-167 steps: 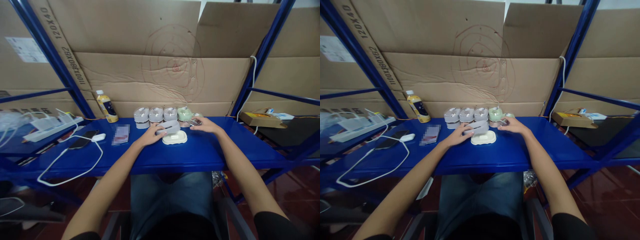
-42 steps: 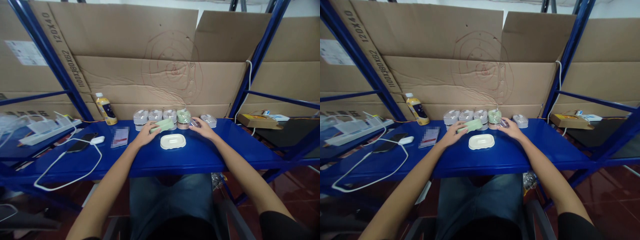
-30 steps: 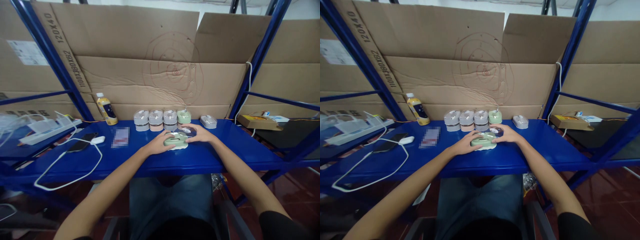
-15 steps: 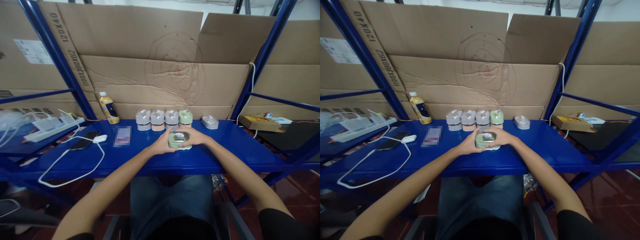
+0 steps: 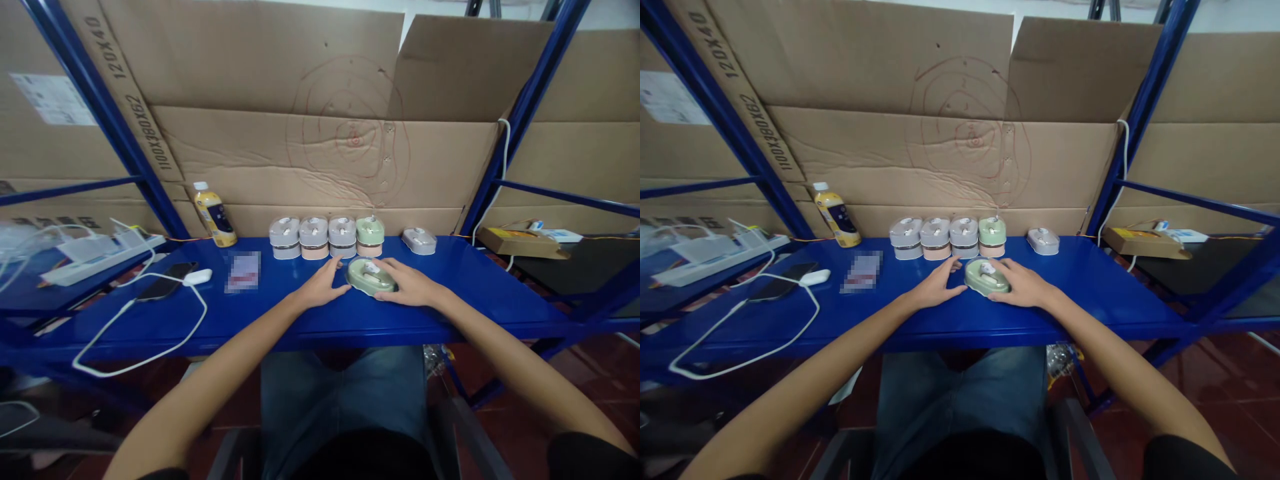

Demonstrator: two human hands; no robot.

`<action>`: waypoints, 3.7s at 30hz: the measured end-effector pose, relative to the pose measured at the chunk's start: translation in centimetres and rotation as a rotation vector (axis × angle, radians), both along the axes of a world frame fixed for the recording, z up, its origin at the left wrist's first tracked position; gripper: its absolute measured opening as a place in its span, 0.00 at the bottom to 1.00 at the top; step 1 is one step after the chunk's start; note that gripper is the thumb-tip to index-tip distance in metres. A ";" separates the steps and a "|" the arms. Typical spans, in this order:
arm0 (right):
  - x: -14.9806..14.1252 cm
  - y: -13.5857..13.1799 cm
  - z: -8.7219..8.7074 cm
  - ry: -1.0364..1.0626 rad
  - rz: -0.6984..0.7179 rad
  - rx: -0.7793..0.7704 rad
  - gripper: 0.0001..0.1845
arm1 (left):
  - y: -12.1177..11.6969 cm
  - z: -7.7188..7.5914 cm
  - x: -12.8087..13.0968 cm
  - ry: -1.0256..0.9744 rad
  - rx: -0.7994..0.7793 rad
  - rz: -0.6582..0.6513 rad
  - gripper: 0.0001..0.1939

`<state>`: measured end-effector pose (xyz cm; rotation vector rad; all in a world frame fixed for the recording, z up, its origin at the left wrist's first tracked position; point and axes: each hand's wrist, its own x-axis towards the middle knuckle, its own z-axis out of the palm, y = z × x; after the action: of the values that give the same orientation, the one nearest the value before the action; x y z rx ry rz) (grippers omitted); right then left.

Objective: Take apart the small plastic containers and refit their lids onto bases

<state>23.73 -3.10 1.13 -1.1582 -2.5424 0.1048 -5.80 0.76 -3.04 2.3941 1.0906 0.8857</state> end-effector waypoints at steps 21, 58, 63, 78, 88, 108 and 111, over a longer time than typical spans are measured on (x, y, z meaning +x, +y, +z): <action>1.8 7.4 3.0 -0.179 -0.662 0.215 0.20 | 0.0 0.2 0.2 0.176 0.078 0.010 0.29; -1.7 3.6 0.6 0.222 0.246 -0.262 0.54 | -0.1 1.9 -1.1 -0.081 -0.102 -0.171 0.51; -4.2 3.5 0.5 0.183 0.148 -0.084 0.53 | 0.0 1.8 -1.0 -0.100 -0.069 -0.139 0.50; -1.4 5.2 0.4 0.559 -0.063 -0.034 0.31 | 0.1 2.2 -2.0 0.086 0.093 -0.132 0.22; -1.0 5.1 1.3 0.660 -0.209 0.002 0.29 | 1.6 3.1 -3.1 -0.264 0.089 0.127 0.27; -1.7 4.6 1.0 0.435 0.151 -0.076 0.38 | -0.5 1.9 -1.0 0.059 0.080 -0.057 0.32; -2.5 4.6 0.6 0.375 0.196 -0.053 0.40 | -0.1 1.2 -0.7 -0.037 0.001 -0.033 0.53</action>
<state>21.24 1.51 1.75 -0.8125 -2.3180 0.4004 -6.46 0.68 -1.87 2.3798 1.0336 0.9156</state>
